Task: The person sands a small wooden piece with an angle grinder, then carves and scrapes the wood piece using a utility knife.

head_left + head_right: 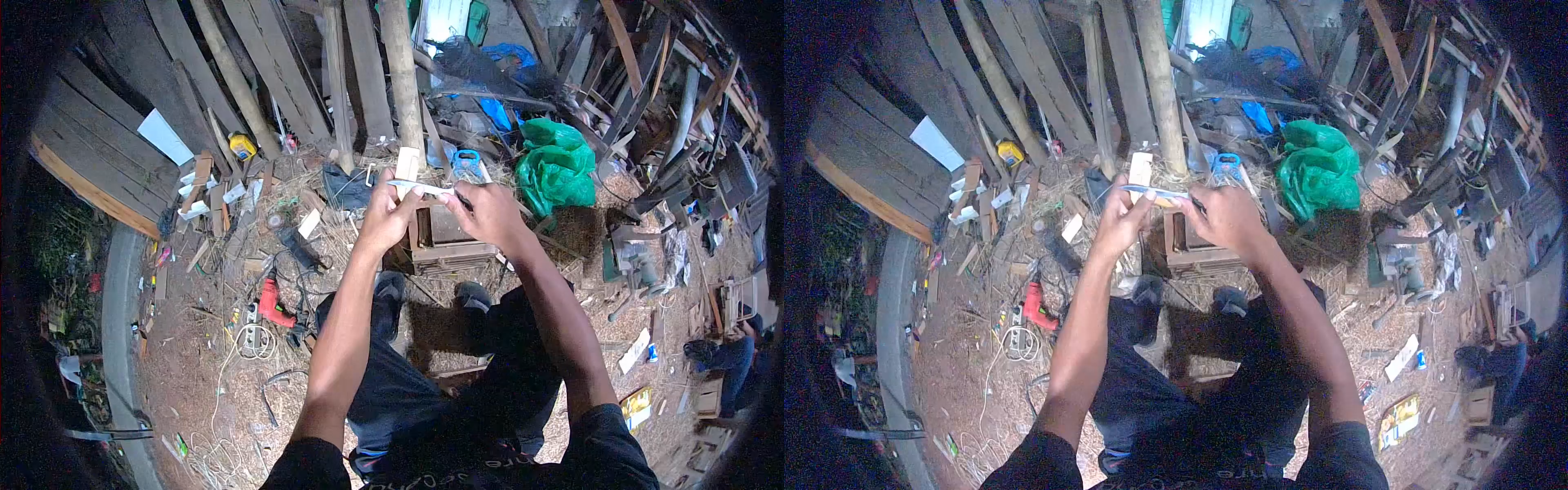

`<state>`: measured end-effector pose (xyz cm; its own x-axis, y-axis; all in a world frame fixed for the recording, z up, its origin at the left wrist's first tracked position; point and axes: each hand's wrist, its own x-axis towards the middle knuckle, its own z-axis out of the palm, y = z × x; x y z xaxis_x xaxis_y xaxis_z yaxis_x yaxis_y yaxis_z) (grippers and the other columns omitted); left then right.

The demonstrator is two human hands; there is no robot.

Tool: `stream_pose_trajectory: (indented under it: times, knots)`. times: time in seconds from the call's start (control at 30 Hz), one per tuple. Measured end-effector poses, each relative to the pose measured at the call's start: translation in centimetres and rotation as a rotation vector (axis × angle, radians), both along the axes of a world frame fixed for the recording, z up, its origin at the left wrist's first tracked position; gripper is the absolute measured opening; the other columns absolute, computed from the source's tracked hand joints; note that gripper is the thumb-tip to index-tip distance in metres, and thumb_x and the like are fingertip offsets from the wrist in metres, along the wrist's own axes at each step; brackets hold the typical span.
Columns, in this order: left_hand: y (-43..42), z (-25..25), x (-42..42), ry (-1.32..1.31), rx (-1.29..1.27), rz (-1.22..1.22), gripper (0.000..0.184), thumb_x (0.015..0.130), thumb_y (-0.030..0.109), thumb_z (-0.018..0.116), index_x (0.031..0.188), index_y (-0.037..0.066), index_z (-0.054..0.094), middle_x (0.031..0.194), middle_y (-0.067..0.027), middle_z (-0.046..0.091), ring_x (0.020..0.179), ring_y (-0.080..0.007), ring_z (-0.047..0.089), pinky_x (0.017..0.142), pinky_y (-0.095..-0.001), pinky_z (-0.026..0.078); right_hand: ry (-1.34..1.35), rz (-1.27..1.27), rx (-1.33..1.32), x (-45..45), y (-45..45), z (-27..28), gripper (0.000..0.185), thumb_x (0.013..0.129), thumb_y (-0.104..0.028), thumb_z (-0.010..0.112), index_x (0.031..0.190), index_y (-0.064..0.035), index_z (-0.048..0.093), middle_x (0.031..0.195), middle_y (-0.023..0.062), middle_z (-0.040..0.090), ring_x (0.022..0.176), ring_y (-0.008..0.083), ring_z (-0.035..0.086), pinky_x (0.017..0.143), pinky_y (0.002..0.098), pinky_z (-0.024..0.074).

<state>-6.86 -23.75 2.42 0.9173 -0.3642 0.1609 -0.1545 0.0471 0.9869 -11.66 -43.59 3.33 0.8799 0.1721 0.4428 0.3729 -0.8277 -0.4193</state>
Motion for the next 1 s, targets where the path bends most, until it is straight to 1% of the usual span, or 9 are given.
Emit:
stream_pose_trajectory:
  times: [0.1,0.2,0.3,0.4,0.53,0.6,0.67,0.9,1.0]
  knots:
    - [0.2,0.1,-0.1,0.026,-0.006,-0.027,0.023,0.095,0.01,0.059,0.112,0.002,0.044,0.084,-0.0031,0.062,0.067,-0.0051,0.052,0.056,-0.0231,0.04,-0.035,-0.004,-0.005,0.1,-0.1,-0.6,0.033,0.092,-0.037,0.059,0.082,-0.0065,0.065,0.059,0.0189,0.058,0.057,0.041,0.059,0.053,0.0484,0.0456]
    - [0.4,-0.2,0.3,0.025,0.057,-0.039,0.023,0.095,0.01,0.059,0.112,0.003,0.045,0.084,-0.003,0.062,0.067,-0.0046,0.052,0.055,-0.0227,0.039,-0.027,-0.004,-0.012,0.0,0.0,-0.4,0.033,0.092,-0.036,0.059,0.082,-0.0055,0.064,0.059,0.019,0.058,0.058,0.0411,0.059,0.053,0.0485,0.0455]
    - [0.5,-0.1,0.3,0.026,0.102,-0.021,0.023,0.095,0.01,0.059,0.112,0.002,0.046,0.086,-0.0043,0.063,0.07,-0.0067,0.055,0.058,-0.0244,0.042,-0.028,-0.01,-0.023,0.0,0.1,-0.4,0.033,0.091,-0.036,0.06,0.081,-0.0047,0.063,0.06,0.0195,0.058,0.058,0.0412,0.059,0.053,0.0486,0.0454]
    - [0.0,0.4,-0.2,-0.02,0.083,0.028,0.02,0.095,0.011,0.059,0.109,-0.001,0.051,0.087,-0.006,0.064,0.073,-0.0089,0.057,0.064,-0.0269,0.045,-0.043,-0.004,0.013,0.1,0.1,-0.4,0.033,0.091,-0.035,0.06,0.08,-0.0045,0.063,0.061,0.0197,0.059,0.058,0.0411,0.059,0.053,0.0488,0.0451]
    - [-0.8,0.4,-0.5,-0.095,0.165,0.14,0.017,0.095,0.012,0.06,0.101,-0.003,0.058,0.087,-0.0063,0.066,0.077,-0.0095,0.059,0.069,-0.0283,0.047,-0.083,-0.008,0.032,0.4,-0.1,-0.5,0.031,0.09,-0.034,0.061,0.079,-0.0049,0.062,0.061,0.0195,0.058,0.057,0.041,0.059,0.053,0.0487,0.0449]
    - [-1.0,-0.5,-0.2,-0.17,0.154,0.181,0.016,0.094,0.012,0.061,0.098,-0.003,0.06,0.086,-0.0051,0.066,0.077,-0.0086,0.058,0.069,-0.0276,0.047,-0.068,-0.027,0.02,0.4,-0.2,-0.5,0.031,0.09,-0.035,0.06,0.08,-0.0058,0.063,0.061,0.019,0.06,0.057,0.0404,0.06,0.053,0.0486,0.0466]
    - [-1.1,-1.8,0.5,-0.156,0.105,0.173,0.016,0.093,0.012,0.062,0.097,-0.003,0.061,0.084,-0.0044,0.067,0.075,-0.0081,0.058,0.068,-0.0274,0.046,-0.011,-0.064,-0.016,0.2,-0.1,-0.2,0.031,0.09,-0.036,0.059,0.083,-0.0074,0.067,0.063,0.0184,0.063,0.058,0.0392,0.062,0.055,0.0487,0.0502]
    - [-1.5,-1.4,-0.1,-0.117,0.005,0.196,0.018,0.093,0.015,0.064,0.095,-0.002,0.063,0.079,-0.0019,0.066,0.071,-0.0067,0.056,0.065,-0.0272,0.046,-0.05,-0.064,-0.012,0.4,-0.2,-0.4,0.033,0.09,-0.039,0.058,0.082,-0.0077,0.066,0.061,0.0185,0.061,0.059,0.0396,0.062,0.055,0.0494,0.0497]
    - [-1.6,-1.2,-0.3,-0.143,0.217,0.257,0.017,0.093,0.016,0.065,0.093,-0.001,0.065,0.077,0.0001,0.065,0.072,-0.006,0.055,0.065,-0.0263,0.045,-0.04,-0.07,0.016,0.5,-0.4,-0.3,0.033,0.09,-0.039,0.058,0.082,-0.0079,0.065,0.062,0.0187,0.061,0.061,0.0402,0.062,0.056,0.0495,0.0491]
